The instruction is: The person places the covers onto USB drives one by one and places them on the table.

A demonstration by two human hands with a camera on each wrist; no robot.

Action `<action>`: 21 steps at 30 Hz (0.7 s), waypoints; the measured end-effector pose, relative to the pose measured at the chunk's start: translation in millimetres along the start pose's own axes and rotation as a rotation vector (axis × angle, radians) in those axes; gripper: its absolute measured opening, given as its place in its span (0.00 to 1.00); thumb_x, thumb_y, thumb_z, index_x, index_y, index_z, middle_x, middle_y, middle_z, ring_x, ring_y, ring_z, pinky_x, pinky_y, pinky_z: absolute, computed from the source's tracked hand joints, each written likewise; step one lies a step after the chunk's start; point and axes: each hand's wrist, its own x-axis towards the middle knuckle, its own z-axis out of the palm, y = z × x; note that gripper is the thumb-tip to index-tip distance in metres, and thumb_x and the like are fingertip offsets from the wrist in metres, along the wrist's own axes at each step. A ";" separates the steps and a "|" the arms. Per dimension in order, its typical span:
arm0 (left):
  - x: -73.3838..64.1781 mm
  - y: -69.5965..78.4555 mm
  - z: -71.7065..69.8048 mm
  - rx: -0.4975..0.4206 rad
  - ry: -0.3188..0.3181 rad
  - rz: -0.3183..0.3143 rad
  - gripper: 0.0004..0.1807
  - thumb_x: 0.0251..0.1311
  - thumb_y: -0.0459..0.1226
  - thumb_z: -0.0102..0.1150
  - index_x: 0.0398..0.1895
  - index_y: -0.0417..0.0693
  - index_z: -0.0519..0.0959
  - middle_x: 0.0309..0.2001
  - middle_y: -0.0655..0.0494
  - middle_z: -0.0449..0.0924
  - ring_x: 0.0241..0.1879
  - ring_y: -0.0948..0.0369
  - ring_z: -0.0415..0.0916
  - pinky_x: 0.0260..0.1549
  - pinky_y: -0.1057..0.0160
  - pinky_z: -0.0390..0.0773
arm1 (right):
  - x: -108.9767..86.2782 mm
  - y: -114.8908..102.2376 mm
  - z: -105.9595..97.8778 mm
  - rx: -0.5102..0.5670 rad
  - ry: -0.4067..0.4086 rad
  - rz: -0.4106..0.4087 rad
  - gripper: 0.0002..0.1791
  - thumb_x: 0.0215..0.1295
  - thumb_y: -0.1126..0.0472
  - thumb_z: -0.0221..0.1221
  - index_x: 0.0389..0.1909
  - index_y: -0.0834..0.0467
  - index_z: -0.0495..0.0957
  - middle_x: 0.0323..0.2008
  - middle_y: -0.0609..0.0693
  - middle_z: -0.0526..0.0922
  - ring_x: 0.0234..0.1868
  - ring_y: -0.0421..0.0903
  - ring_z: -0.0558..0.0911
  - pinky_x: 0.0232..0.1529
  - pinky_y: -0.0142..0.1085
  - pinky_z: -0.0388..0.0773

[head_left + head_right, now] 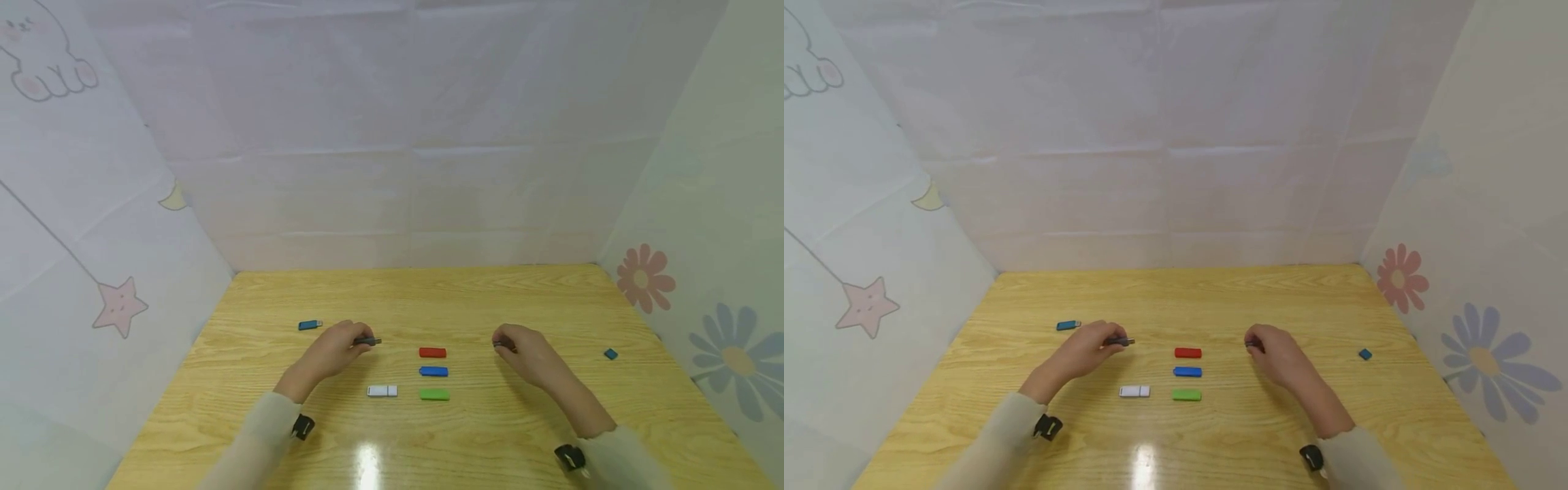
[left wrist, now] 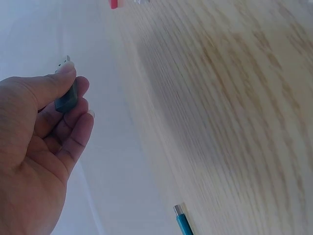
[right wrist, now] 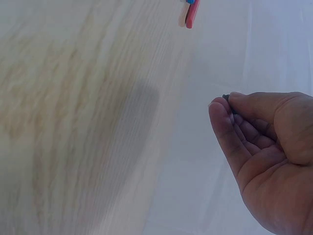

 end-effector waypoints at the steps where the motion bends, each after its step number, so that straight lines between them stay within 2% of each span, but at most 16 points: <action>1: 0.2 0.5 0.4 0.001 -0.004 0.000 0.09 0.70 0.39 0.62 0.50 0.51 0.82 0.42 0.61 0.80 0.41 0.64 0.78 0.41 0.61 0.81 | 0.8 -1.1 0.5 0.000 -0.002 0.002 0.03 0.69 0.69 0.62 0.41 0.61 0.80 0.35 0.46 0.82 0.37 0.43 0.81 0.37 0.38 0.80; 12: 6.2 9.7 5.2 0.010 -0.002 0.028 0.10 0.70 0.40 0.62 0.50 0.50 0.82 0.43 0.58 0.82 0.42 0.62 0.78 0.42 0.59 0.81 | 7.9 -10.4 6.7 0.023 -0.017 0.009 0.04 0.69 0.69 0.61 0.42 0.61 0.80 0.36 0.47 0.82 0.38 0.43 0.81 0.38 0.39 0.81; 21: 12.9 19.1 12.5 0.016 -0.016 0.044 0.10 0.70 0.41 0.61 0.50 0.50 0.82 0.41 0.60 0.81 0.41 0.64 0.77 0.42 0.62 0.81 | 13.5 -17.7 12.7 0.038 -0.020 0.018 0.04 0.70 0.68 0.62 0.43 0.60 0.80 0.38 0.47 0.83 0.40 0.45 0.82 0.41 0.42 0.82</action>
